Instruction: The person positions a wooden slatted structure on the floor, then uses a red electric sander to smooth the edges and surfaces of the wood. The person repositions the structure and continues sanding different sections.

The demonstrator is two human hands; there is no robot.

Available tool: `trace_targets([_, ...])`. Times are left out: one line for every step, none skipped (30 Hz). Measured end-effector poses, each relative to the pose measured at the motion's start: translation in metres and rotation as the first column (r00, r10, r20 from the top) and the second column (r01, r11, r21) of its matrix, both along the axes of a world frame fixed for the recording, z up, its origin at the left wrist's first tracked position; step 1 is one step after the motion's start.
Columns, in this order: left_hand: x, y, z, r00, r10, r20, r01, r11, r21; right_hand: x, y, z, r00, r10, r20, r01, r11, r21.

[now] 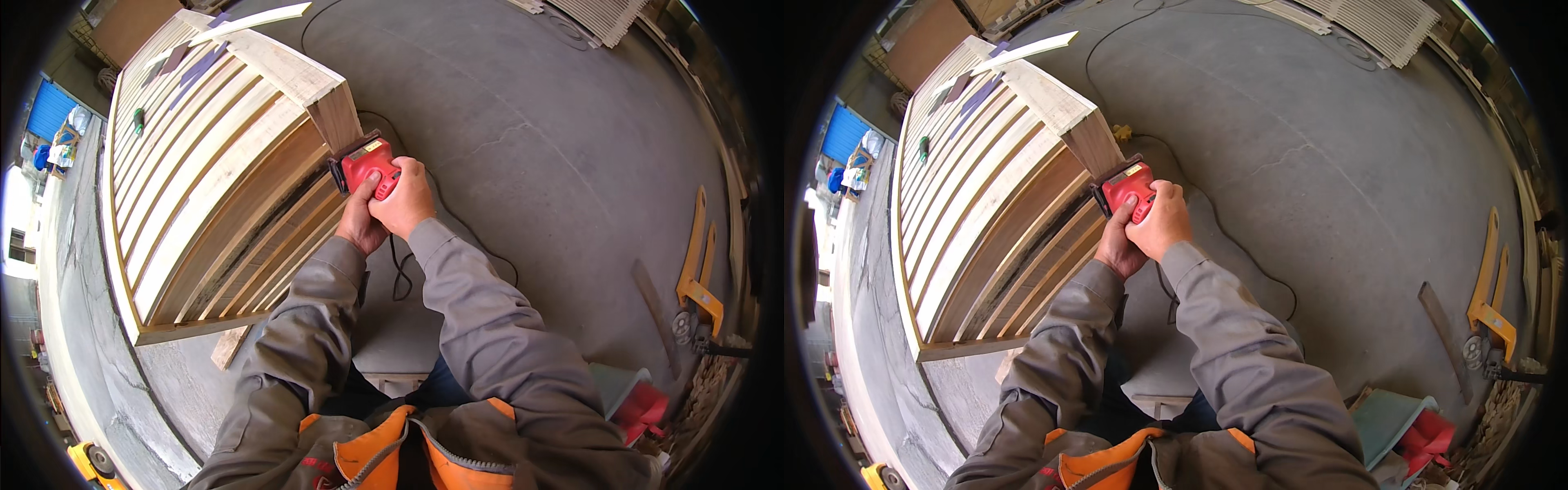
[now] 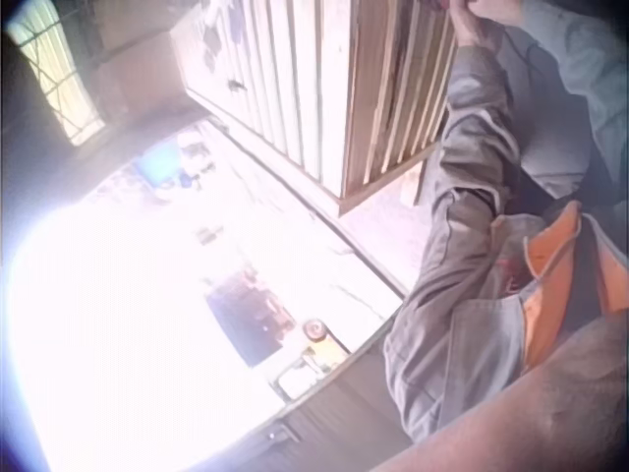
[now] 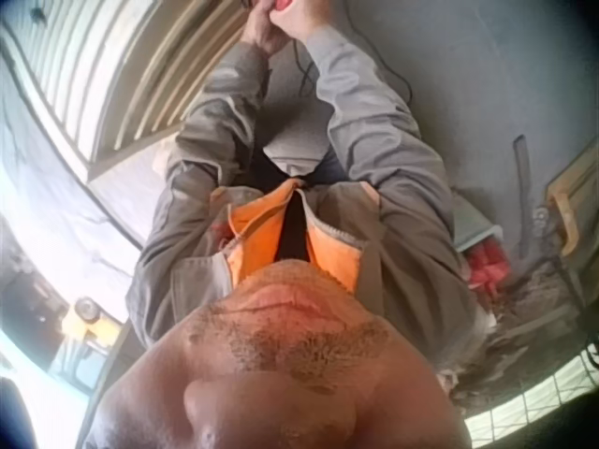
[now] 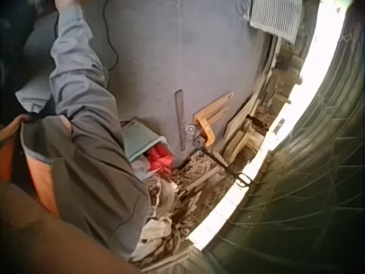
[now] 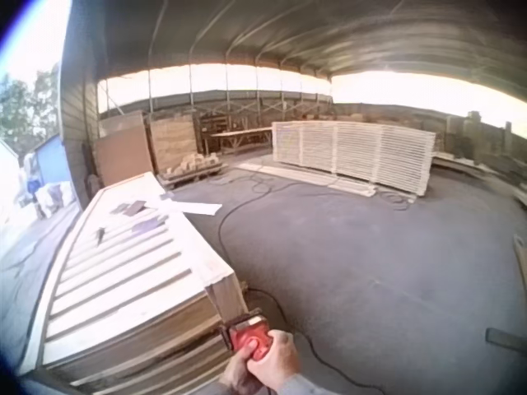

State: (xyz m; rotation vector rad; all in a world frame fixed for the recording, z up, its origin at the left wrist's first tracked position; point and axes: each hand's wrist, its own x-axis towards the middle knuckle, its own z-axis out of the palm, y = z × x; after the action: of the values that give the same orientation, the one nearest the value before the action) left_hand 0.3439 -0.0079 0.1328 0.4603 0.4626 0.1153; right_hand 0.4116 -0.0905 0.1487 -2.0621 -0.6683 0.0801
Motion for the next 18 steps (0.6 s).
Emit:
trace_targets([0.003, -0.001, 0.001, 1.0, 0.006, 0.014, -0.006, 1.0, 0.003, 0.003, 0.0, -0.003, 0.999, -0.002, 0.041, 0.0, 0.999, 0.041])
trace_targets([0.003, -0.003, 0.007, 1.0, 0.015, 0.021, -0.015, 1.0, 0.004, 0.004, 0.0, 0.002, 0.996, -0.003, 0.091, -0.004, 0.996, 0.084])
trace_targets([0.005, -0.003, 0.013, 0.998, 0.027, 0.049, -0.028, 0.999, 0.023, 0.006, 0.0, 0.006, 0.99, -0.008, 0.142, -0.01, 0.992, 0.126])
trace_targets([0.006, -0.001, 0.02, 0.995, 0.036, 0.088, -0.04, 0.998, 0.045, 0.008, 0.0, 0.011, 0.981, -0.015, 0.192, -0.018, 0.986, 0.166])
trace_targets([0.003, 0.005, 0.033, 0.991, 0.052, 0.121, -0.062, 0.995, 0.08, 0.005, 0.006, 0.024, 0.977, -0.015, 0.211, -0.036, 0.971, 0.235])
trace_targets([0.002, 0.008, 0.045, 0.985, 0.06, 0.159, -0.078, 0.991, 0.106, 0.004, 0.008, 0.036, 0.97, -0.012, 0.244, -0.055, 0.962, 0.266])
trace_targets([0.001, 0.009, 0.055, 0.978, 0.079, 0.192, -0.108, 0.984, 0.143, 0.004, 0.009, 0.047, 0.961, -0.01, 0.276, -0.075, 0.953, 0.295])
trace_targets([0.001, 0.012, 0.058, 0.969, 0.058, 0.24, -0.088, 0.989, 0.117, 0.004, 0.009, 0.056, 0.95, -0.011, 0.311, -0.094, 0.943, 0.32])
trace_targets([0.002, 0.011, 0.058, 0.968, 0.052, 0.247, -0.085, 0.989, 0.123, 0.005, 0.009, 0.061, 0.945, -0.012, 0.326, -0.101, 0.939, 0.327])
trace_targets([0.002, 0.01, 0.058, 0.966, 0.046, 0.254, -0.081, 0.988, 0.13, 0.005, 0.008, 0.056, 0.956, -0.015, 0.294, -0.082, 0.945, 0.317])
trace_targets([0.003, 0.006, 0.054, 0.974, 0.054, 0.222, -0.087, 0.986, 0.142, 0.006, 0.006, 0.048, 0.964, -0.021, 0.264, -0.064, 0.95, 0.307])
trace_targets([0.003, 0.003, 0.045, 0.98, 0.067, 0.19, -0.097, 0.983, 0.154, 0.005, 0.005, 0.038, 0.972, -0.021, 0.235, -0.051, 0.954, 0.297])
trace_targets([0.004, 0.003, 0.028, 0.987, 0.058, 0.152, -0.076, 0.99, 0.115, 0.006, 0.004, 0.025, 0.981, -0.022, 0.195, -0.029, 0.967, 0.253])
trace_targets([0.005, 0.003, 0.012, 0.991, 0.07, 0.118, -0.078, 0.994, 0.071, 0.006, 0.003, 0.014, 0.989, 0.006, 0.149, -0.037, 0.978, 0.204])
trace_targets([0.006, -0.004, 0.006, 0.992, 0.067, 0.107, -0.067, 0.998, -0.003, 0.008, -0.001, 0.008, 0.994, 0.021, 0.11, -0.037, 0.988, 0.148])
trace_targets([0.006, -0.009, 0.001, 0.993, 0.062, 0.096, -0.055, 0.996, -0.077, 0.01, -0.004, 0.003, 0.997, 0.033, 0.069, -0.039, 0.995, 0.093])
trace_targets([0.007, -0.01, 0.004, 0.993, 0.069, 0.095, -0.062, 0.995, -0.08, 0.009, -0.005, 0.005, 0.999, 0.032, 0.039, -0.035, 0.997, 0.062])
trace_targets([0.008, -0.011, 0.007, 0.993, 0.076, 0.095, -0.068, 0.994, -0.083, 0.01, -0.004, 0.008, 0.996, 0.03, 0.082, -0.037, 0.995, 0.091])
